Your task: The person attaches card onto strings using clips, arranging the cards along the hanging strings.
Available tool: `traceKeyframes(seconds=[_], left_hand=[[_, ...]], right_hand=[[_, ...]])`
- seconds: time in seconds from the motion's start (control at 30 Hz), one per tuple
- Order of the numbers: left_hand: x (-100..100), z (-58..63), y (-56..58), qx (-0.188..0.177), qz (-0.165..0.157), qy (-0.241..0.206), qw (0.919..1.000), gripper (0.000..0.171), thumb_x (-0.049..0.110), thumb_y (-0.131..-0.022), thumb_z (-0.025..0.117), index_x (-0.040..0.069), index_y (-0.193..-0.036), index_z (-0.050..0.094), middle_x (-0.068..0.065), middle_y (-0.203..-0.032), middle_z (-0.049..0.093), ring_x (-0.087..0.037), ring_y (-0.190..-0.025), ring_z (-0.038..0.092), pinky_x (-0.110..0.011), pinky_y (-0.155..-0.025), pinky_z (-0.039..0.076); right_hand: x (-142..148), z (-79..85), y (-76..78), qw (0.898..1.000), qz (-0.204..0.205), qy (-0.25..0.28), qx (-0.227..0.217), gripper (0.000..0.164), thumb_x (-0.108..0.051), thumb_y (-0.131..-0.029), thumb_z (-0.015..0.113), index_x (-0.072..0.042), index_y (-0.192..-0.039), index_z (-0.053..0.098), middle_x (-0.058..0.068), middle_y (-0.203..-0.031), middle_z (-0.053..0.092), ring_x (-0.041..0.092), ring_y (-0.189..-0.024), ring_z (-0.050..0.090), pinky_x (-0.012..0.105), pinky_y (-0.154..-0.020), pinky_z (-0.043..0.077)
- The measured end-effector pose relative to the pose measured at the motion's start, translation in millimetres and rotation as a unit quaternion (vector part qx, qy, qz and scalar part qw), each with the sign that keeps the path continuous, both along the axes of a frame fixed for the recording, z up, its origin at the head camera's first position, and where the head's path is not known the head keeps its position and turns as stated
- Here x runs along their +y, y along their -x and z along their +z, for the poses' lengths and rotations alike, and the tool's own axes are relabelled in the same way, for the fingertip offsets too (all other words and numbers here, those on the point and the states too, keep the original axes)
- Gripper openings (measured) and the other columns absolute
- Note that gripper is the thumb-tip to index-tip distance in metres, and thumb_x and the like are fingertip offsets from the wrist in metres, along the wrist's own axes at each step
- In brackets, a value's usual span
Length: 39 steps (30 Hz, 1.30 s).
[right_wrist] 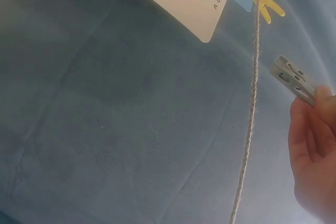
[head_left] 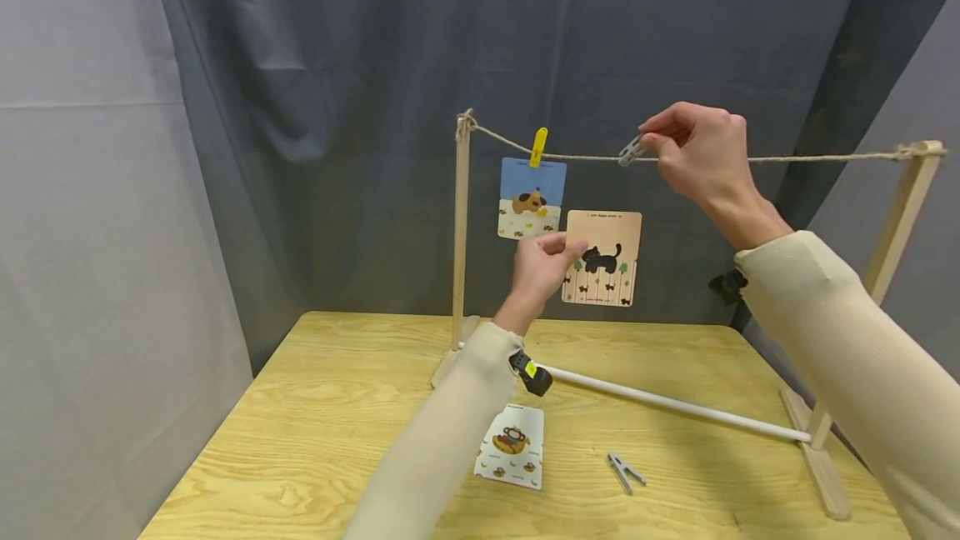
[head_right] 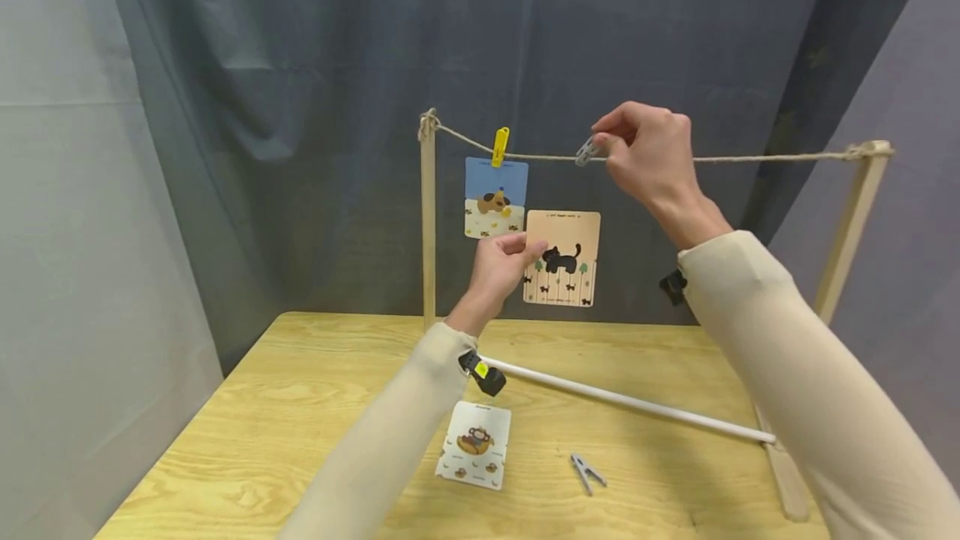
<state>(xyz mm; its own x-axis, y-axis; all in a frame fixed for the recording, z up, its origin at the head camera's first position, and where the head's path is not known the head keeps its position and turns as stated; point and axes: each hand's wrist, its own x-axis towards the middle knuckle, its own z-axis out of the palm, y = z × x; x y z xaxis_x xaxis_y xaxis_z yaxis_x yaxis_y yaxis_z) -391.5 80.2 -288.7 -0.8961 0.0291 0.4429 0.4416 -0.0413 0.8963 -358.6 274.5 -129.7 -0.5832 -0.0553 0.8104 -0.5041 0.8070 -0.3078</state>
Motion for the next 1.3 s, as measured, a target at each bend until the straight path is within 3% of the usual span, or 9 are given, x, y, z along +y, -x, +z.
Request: traceKeyframes(seconds=[0.27, 0.6, 1.03, 1.3], left_hand=[[5.2, 9.6, 4.7, 0.005, 0.006, 0.011, 0.9999, 0.028, 0.027, -0.093, 0.08, 0.008, -0.114, 0.08, -0.003, -0.105, 0.078, -0.007, -0.09, 0.068, -0.03, -0.078, 0.056], [13.8, 14.5, 14.4, -0.007, 0.016, -0.027, 0.9995, 0.033, 0.021, -0.094, 0.079, 0.003, -0.121, 0.076, -0.008, -0.114, 0.074, -0.012, -0.099, 0.066, -0.035, -0.088, 0.056], [19.9, 17.0, 24.0, -0.016, 0.012, -0.039, 0.9991, 0.026, 0.022, -0.096, 0.077, 0.003, -0.115, 0.077, -0.006, -0.108, 0.074, -0.006, -0.087, 0.063, -0.029, -0.079, 0.053], [20.2, 21.2, 23.2, -0.028, 0.018, -0.035, 0.9988, 0.037, 0.025, -0.096, 0.077, 0.004, -0.127, 0.073, -0.009, -0.122, 0.072, -0.014, -0.104, 0.066, -0.035, -0.091, 0.055]], right_hand=[[-3.3, 11.6, 9.0, 1.0, -0.012, -0.01, 0.006, 0.018, -0.018, -0.101, 0.065, -0.011, -0.103, 0.081, 0.007, -0.097, 0.078, 0.013, -0.067, 0.058, 0.018, -0.056, 0.04], [-7.9, 18.2, 17.6, 1.0, -0.023, -0.015, 0.006, 0.02, -0.013, -0.1, 0.062, -0.01, -0.098, 0.081, 0.007, -0.094, 0.078, 0.013, -0.065, 0.058, 0.021, -0.055, 0.042], [-14.9, 18.5, 26.5, 0.999, -0.025, -0.026, -0.038, 0.019, -0.013, -0.1, 0.064, -0.009, -0.104, 0.082, 0.011, -0.097, 0.078, 0.018, -0.07, 0.062, 0.019, -0.054, 0.044], [-19.7, 14.8, 30.6, 0.998, -0.023, -0.039, -0.045, 0.018, -0.012, -0.1, 0.066, -0.007, -0.104, 0.082, 0.014, -0.099, 0.079, 0.022, -0.078, 0.066, 0.017, -0.057, 0.043]])
